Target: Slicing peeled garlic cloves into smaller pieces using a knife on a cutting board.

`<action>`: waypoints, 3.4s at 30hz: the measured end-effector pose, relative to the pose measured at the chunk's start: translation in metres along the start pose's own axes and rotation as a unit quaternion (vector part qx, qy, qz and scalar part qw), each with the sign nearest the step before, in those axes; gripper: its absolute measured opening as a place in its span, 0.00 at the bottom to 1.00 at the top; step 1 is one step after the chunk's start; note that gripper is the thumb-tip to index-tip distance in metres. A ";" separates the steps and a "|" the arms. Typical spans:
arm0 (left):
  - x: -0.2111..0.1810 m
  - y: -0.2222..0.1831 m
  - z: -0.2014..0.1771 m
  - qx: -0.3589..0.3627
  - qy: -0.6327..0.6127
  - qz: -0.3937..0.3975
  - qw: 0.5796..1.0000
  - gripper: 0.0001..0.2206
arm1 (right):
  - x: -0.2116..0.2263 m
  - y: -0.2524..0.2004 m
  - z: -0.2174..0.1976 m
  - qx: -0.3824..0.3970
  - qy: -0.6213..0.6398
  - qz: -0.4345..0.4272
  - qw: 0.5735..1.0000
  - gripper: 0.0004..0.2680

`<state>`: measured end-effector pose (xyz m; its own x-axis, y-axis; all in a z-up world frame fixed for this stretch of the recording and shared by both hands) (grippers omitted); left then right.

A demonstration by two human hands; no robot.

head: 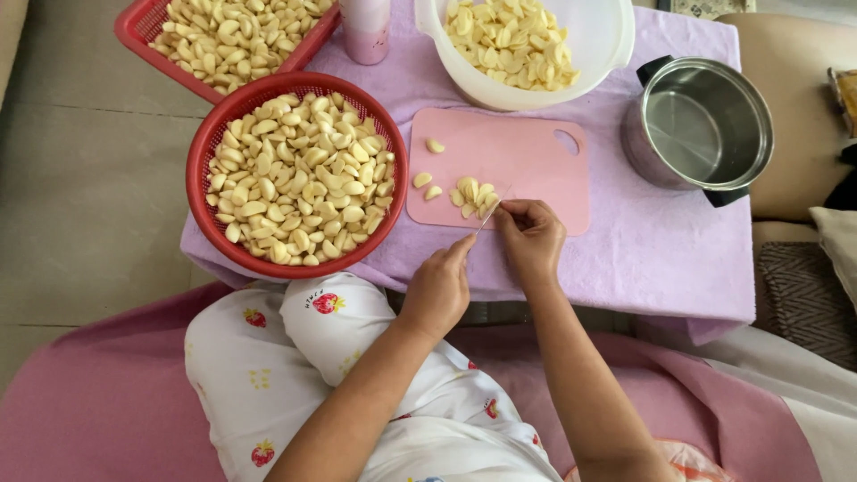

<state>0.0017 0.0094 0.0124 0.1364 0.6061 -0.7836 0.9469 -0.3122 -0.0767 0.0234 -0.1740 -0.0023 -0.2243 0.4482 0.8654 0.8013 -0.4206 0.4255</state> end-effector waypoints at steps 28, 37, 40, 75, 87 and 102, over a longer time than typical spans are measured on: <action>0.007 0.010 0.016 0.016 0.044 -0.047 0.998 0.22 | -0.001 0.001 0.001 -0.012 -0.015 -0.012 1.000 0.04; 0.000 -0.002 0.009 -0.007 0.091 -0.036 0.995 0.23 | -0.004 -0.001 0.001 -0.008 -0.013 -0.013 1.000 0.04; 0.003 -0.004 0.008 -0.002 0.086 -0.040 0.995 0.24 | -0.002 -0.002 0.001 -0.007 -0.010 -0.009 1.000 0.04; 0.003 0.021 0.023 0.001 0.081 0.001 0.997 0.25 | 0.001 0.000 0.000 -0.005 -0.012 -0.008 1.000 0.04; 0.014 0.017 0.026 -0.006 0.015 -0.053 0.998 0.19 | -0.002 -0.002 0.001 -0.009 -0.005 -0.017 1.000 0.04; 0.020 0.029 0.038 -0.019 0.071 -0.023 0.997 0.23 | 0.002 -0.002 0.001 -0.003 -0.019 -0.016 1.000 0.04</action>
<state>0.0213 -0.0153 -0.0288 0.1305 0.7176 -0.6841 0.9631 -0.2556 -0.0844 0.0219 -0.1719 -0.0015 -0.2293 0.4906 0.8407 0.7905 -0.4100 0.4549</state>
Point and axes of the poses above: each hand's wrist, its own y-axis towards the middle knuckle, its own z-axis out of the palm, x = y × z, the point moved 1 cm from there along y, towards the middle knuckle, and after that the axes turned 13 degrees about -z, right-handed, at the moved point
